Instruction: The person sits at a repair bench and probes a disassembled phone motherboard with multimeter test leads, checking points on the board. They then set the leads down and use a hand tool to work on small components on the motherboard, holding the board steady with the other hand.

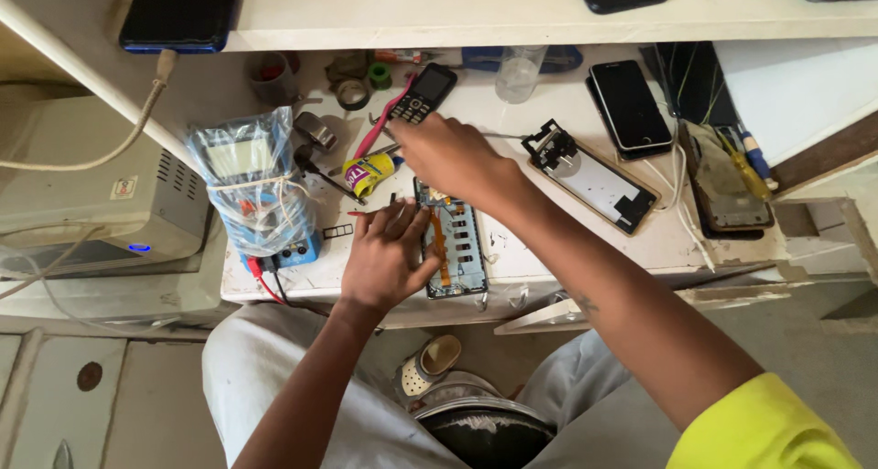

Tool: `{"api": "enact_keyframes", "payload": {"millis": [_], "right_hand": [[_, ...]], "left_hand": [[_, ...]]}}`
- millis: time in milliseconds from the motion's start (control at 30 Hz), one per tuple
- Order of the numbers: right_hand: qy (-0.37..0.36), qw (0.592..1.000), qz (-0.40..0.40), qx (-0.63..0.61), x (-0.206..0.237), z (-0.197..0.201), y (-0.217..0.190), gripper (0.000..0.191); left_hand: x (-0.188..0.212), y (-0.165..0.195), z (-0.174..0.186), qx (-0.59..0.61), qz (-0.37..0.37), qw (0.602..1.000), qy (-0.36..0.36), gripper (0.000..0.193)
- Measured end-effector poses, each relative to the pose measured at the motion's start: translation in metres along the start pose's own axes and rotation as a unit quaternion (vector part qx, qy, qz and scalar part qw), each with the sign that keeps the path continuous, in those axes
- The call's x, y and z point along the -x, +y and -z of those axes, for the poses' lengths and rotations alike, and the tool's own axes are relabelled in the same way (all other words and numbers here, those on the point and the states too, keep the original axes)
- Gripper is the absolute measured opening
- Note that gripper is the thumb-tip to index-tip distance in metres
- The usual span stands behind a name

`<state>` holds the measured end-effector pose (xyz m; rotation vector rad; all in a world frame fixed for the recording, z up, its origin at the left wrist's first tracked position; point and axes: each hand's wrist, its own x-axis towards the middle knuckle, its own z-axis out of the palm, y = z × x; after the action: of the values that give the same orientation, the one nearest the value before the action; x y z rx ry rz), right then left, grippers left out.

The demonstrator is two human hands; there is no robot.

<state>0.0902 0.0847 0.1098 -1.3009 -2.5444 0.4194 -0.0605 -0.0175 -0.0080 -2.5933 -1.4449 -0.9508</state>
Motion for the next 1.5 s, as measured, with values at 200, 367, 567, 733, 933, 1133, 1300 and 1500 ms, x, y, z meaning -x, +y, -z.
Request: {"api": "enact_keyframes", "payload": {"millis": [200, 367, 567, 733, 933, 1133, 1300, 1500], "right_hand": [[0.003, 0.992, 0.109, -0.064, 0.004, -0.005, 0.016, 0.028], [-0.038, 0.992, 0.093, -0.074, 0.006, -0.007, 0.013, 0.037], [0.014, 0.999, 0.042, -0.006, 0.004, -0.009, 0.008, 0.013], [-0.004, 0.989, 0.124, -0.075, 0.005, -0.004, 0.014, 0.029], [0.021, 0.995, 0.086, -0.036, -0.001, -0.011, 0.011, 0.015], [0.027, 0.993, 0.107, -0.051, -0.009, -0.026, 0.02, 0.003], [-0.022, 0.993, 0.094, -0.068, -0.007, -0.018, 0.022, 0.004], [-0.021, 0.999, 0.007, 0.045, 0.0, -0.008, 0.009, 0.018]], "left_hand": [[0.0, 0.0, -0.001, -0.009, 0.003, 1.0, 0.0, 0.056], [0.0, 0.001, -0.001, -0.011, 0.01, 1.0, -0.009, 0.056], [0.0, -0.001, -0.002, -0.018, 0.005, 1.0, -0.013, 0.058], [0.002, -0.001, -0.001, -0.009, 0.011, 1.0, -0.023, 0.059], [0.0, -0.002, -0.001, -0.013, 0.002, 1.0, -0.013, 0.06], [0.004, -0.001, -0.002, -0.003, 0.006, 1.0, -0.008, 0.057], [0.0, 0.0, -0.002, -0.005, 0.007, 1.0, 0.007, 0.058], [0.002, 0.0, 0.001, 0.023, 0.021, 0.999, -0.011, 0.06]]}}
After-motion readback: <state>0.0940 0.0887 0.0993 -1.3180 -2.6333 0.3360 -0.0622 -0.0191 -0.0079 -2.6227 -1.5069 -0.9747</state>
